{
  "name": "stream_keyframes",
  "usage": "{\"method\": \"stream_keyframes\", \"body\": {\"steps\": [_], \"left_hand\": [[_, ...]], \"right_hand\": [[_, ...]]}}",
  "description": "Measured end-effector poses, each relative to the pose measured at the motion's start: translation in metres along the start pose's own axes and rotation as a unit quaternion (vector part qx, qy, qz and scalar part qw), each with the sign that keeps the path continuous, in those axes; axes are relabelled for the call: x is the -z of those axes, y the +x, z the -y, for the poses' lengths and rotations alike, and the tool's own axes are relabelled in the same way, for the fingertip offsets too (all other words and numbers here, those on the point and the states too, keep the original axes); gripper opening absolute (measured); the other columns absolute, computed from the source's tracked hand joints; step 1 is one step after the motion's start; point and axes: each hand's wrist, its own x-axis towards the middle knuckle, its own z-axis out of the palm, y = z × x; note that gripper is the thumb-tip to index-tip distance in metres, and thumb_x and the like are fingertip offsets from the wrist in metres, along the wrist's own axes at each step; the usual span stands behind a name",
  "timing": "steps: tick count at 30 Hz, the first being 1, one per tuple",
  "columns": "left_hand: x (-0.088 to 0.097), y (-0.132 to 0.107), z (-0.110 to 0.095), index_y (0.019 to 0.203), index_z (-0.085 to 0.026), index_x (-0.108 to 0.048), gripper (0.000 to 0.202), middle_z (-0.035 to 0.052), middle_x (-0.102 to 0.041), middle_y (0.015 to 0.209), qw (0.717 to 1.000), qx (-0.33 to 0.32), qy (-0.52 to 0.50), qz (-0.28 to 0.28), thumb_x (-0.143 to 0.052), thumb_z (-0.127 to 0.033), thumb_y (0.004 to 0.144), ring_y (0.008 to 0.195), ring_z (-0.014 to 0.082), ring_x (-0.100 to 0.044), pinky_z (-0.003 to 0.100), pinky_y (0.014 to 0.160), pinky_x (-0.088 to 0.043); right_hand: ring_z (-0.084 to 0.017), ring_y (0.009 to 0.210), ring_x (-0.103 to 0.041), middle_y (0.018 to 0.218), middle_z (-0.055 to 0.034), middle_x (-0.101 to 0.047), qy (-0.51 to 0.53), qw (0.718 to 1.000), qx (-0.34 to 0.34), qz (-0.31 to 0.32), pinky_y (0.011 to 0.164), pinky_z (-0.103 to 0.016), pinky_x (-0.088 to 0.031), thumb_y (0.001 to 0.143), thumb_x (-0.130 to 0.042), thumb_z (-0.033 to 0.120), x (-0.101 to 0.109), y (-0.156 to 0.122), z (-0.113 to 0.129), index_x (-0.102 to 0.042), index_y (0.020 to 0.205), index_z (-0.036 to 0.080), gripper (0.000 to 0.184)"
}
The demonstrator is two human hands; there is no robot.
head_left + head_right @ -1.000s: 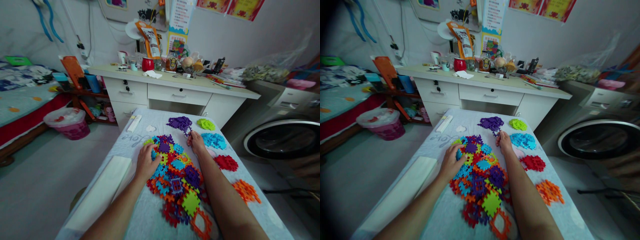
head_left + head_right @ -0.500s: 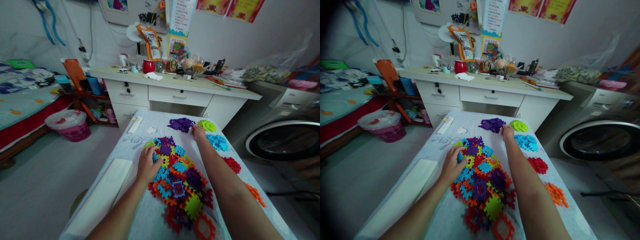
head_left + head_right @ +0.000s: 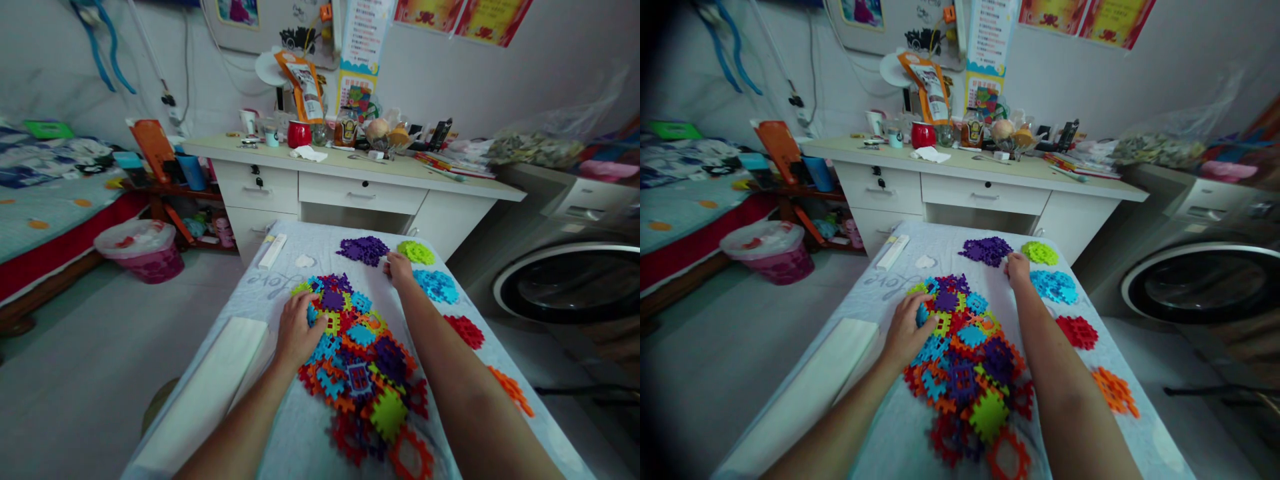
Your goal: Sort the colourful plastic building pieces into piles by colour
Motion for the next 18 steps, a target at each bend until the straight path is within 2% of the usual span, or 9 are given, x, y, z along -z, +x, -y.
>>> {"method": "stream_keyframes", "body": {"steps": [3, 5, 9, 11, 13, 16, 18], "left_hand": [[-0.001, 0.0, 0.001, 0.113, -0.024, -0.061, 0.036, 0.0069, -0.058, 0.123, 1.0, -0.001, 0.001, -0.005, -0.061, -0.026, 0.078, 0.121, 0.0264, -0.051, 0.048, 0.108, -0.038], [-0.002, 0.0, 0.003, 0.114, -0.024, -0.061, 0.036, 0.0071, -0.059, 0.123, 1.0, -0.005, 0.005, -0.009, -0.061, -0.027, 0.078, 0.121, 0.0262, -0.051, 0.048, 0.108, -0.039], [-0.003, 0.0, 0.006, 0.113, -0.023, -0.061, 0.035, 0.0074, -0.059, 0.122, 1.0, -0.015, 0.011, -0.005, -0.06, -0.03, 0.079, 0.121, 0.0257, -0.052, 0.047, 0.108, -0.039], [-0.003, 0.0, 0.006, 0.113, -0.022, -0.06, 0.034, 0.0073, -0.06, 0.122, 1.0, -0.018, 0.013, -0.003, -0.06, -0.03, 0.08, 0.12, 0.0254, -0.052, 0.046, 0.108, -0.039], [-0.002, 0.001, 0.005, 0.113, -0.023, -0.06, 0.034, 0.0072, -0.06, 0.121, 1.0, -0.021, 0.014, -0.003, -0.06, -0.03, 0.081, 0.12, 0.0252, -0.052, 0.046, 0.107, -0.04], [-0.001, 0.001, 0.003, 0.114, -0.023, -0.06, 0.035, 0.0071, -0.06, 0.121, 1.0, -0.021, 0.014, -0.003, -0.06, -0.03, 0.08, 0.12, 0.0255, -0.053, 0.046, 0.107, -0.04], [0.0, 0.001, 0.001, 0.114, -0.023, -0.06, 0.035, 0.0071, -0.06, 0.121, 1.0, -0.018, 0.013, -0.003, -0.06, -0.029, 0.079, 0.12, 0.0256, -0.053, 0.046, 0.107, -0.04]], "right_hand": [[-0.007, 0.044, -0.048, 0.054, 0.0064, -0.052, 0.013, 1.0, -0.004, 0.024, 0.036, -0.016, -0.041, 0.068, -0.066, 0.018, 0.015, -0.013, -0.002, -0.06, 0.076, 0.02, 0.01], [-0.008, 0.046, -0.05, 0.057, 0.0045, -0.055, 0.026, 0.997, -0.008, 0.067, 0.038, -0.017, -0.041, 0.065, -0.069, 0.019, 0.023, -0.023, -0.003, -0.061, 0.077, 0.02, 0.014], [-0.01, 0.057, -0.055, 0.07, -0.0001, -0.065, -0.008, 0.974, 0.02, 0.227, 0.05, -0.019, -0.045, 0.062, -0.074, 0.024, 0.031, -0.05, -0.001, -0.067, 0.082, 0.019, 0.021], [-0.012, 0.069, -0.06, 0.081, -0.0014, -0.069, -0.063, 0.944, 0.065, 0.319, 0.062, -0.022, -0.049, 0.065, -0.075, 0.029, 0.03, -0.063, 0.0, -0.07, 0.087, 0.019, 0.024], [-0.015, 0.084, -0.061, 0.094, -0.0025, -0.071, -0.13, 0.906, 0.123, 0.384, 0.075, -0.027, -0.05, 0.068, -0.075, 0.032, 0.027, -0.075, 0.001, -0.072, 0.095, 0.021, 0.029], [-0.019, 0.1, -0.059, 0.115, -0.0045, -0.067, -0.22, 0.849, 0.203, 0.436, 0.086, -0.033, -0.049, 0.071, -0.076, 0.034, 0.02, -0.09, 0.003, -0.07, 0.11, 0.024, 0.041], [-0.021, 0.105, -0.058, 0.121, -0.006, -0.064, -0.266, 0.808, 0.25, 0.462, 0.092, -0.037, -0.048, 0.072, -0.076, 0.038, 0.015, -0.098, 0.006, -0.068, 0.117, 0.025, 0.047]]}}
